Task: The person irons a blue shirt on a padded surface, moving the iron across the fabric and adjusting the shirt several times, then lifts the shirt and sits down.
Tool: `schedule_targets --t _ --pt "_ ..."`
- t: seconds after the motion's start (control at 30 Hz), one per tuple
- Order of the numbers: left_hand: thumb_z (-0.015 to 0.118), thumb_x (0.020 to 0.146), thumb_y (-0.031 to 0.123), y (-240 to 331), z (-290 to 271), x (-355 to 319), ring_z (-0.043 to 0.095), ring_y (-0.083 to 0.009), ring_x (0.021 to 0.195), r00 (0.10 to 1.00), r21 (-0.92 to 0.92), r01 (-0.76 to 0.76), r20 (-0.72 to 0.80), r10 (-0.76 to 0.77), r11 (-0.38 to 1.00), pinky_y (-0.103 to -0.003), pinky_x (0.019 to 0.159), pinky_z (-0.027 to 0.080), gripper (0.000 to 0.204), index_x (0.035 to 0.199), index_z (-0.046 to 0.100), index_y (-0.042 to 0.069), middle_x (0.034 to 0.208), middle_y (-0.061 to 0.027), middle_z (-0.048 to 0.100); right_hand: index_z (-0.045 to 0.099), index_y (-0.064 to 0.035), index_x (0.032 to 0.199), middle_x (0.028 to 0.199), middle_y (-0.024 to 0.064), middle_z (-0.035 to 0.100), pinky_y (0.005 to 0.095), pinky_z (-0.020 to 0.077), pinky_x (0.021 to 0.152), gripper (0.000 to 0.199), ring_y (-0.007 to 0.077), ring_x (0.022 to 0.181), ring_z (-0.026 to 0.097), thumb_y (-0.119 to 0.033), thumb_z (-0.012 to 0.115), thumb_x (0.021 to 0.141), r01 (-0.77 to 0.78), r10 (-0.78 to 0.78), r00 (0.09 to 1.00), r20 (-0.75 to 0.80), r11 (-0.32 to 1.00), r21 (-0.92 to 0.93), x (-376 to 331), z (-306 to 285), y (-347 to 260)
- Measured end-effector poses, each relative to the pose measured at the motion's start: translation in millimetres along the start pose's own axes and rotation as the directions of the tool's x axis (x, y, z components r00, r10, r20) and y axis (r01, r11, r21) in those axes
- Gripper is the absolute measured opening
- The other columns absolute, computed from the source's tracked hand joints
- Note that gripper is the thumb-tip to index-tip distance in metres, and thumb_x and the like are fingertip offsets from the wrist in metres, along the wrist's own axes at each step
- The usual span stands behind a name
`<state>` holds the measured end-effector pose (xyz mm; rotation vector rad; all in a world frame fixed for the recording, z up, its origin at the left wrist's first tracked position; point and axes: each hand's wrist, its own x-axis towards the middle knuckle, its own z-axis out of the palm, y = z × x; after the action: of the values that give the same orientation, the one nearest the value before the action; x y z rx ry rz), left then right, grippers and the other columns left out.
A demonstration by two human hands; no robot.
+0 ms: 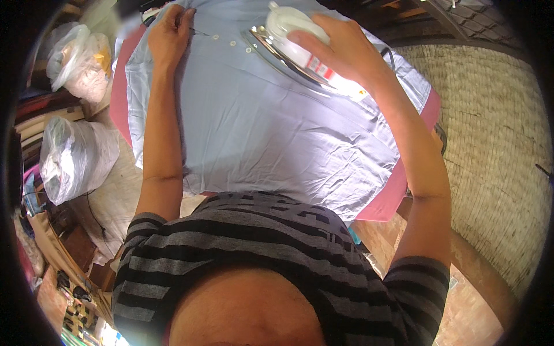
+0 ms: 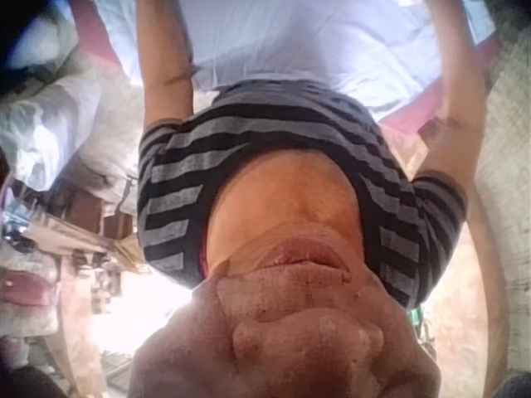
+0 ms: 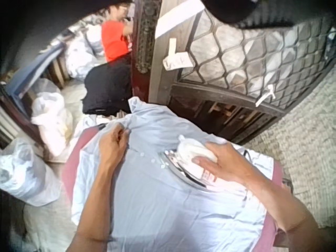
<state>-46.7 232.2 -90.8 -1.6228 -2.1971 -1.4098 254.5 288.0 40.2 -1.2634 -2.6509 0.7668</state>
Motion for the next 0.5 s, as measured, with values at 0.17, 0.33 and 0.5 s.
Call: schedule_targets --t 0.17,0.33,0.5 --pt "0.064 0.089 0.028 -10 -10 -2 0.062 -0.0352 0.075 0.986 0.104 0.121 0.099 -0.132 0.987 -0.044 0.067 0.046 0.021 0.088 0.061 0.007 0.078 -0.0166 0.063 0.067 -0.0033 0.103 0.069 0.0154 0.066 0.035 0.0493 0.059 0.045 0.0251 0.06 0.065 -0.047 0.065 0.092 0.02 -0.021 1.0 0.007 0.998 0.065 -39 2 11" --pt "0.064 0.091 0.043 -38 4 -3 0.066 -0.0335 0.077 0.999 0.092 0.009 0.035 -0.012 0.996 -0.041 0.068 0.049 0.032 0.096 0.066 0.012 0.079 -0.0125 0.068 0.068 -0.0026 0.107 0.083 0.0182 0.068 0.0352 0.0507 0.066 0.043 0.02 0.07 0.066 -0.043 0.061 0.095 0.027 -0.026 1.0 0.013 0.999 -0.038 -8 9 -7" --pt "0.064 0.09 0.037 -22 17 13 0.065 -0.0312 0.072 0.997 0.123 -0.07 0.02 0.068 0.99 -0.039 0.064 0.048 0.026 0.092 0.067 0.011 0.076 -0.0128 0.067 0.065 0.0 0.095 0.077 0.019 0.068 0.0418 0.0517 0.069 0.038 0.0311 0.073 0.069 -0.038 0.065 0.091 0.083 -0.059 0.993 -0.098 0.96 0.266 19 3 -8"
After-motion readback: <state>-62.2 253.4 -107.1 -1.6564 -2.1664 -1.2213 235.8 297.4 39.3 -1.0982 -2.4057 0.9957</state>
